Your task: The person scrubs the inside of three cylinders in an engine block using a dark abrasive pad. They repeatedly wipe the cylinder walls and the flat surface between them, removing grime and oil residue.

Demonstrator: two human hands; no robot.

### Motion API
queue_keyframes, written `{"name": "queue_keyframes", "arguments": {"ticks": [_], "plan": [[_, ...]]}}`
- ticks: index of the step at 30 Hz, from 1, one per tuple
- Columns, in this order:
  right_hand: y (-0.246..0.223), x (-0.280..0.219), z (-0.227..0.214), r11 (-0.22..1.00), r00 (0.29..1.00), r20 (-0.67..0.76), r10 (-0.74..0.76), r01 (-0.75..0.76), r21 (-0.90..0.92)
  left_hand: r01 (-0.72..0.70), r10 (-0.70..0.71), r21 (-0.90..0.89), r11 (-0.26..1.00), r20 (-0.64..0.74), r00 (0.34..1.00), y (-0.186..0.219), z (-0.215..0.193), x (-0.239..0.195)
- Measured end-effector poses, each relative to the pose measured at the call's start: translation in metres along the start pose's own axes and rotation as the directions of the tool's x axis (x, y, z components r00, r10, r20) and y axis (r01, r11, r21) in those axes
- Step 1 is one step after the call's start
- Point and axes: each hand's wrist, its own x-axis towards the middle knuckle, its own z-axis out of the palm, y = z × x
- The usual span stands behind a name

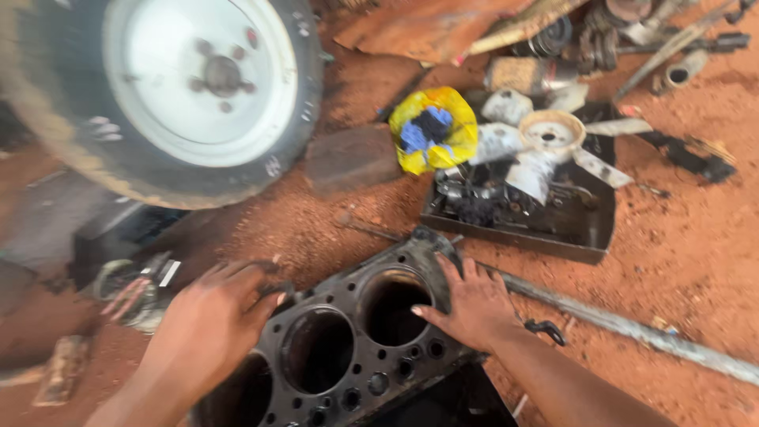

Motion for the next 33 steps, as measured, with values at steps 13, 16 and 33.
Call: {"name": "queue_keyframes", "arguments": {"ticks": [13,16,33], "plan": [[-0.089,0.004,0.027,0.787,0.898,-0.4,-0.183,0.378,0.487,0.453,-0.431,-0.471,0.757,0.161,0.888,0.047,0.007,-0.052],[-0.119,0.006,0.045,0.161,0.914,-0.376,-0.153,0.398,0.903,0.434,-0.417,-0.493,0.754,0.151,0.896,0.042,0.004,-0.045],[-0.141,-0.058,0.0,-0.321,0.961,-0.146,-0.234,0.066,0.945,0.242,-0.229,-0.682,0.69,0.111,0.967,0.016,-0.015,-0.04]]}}
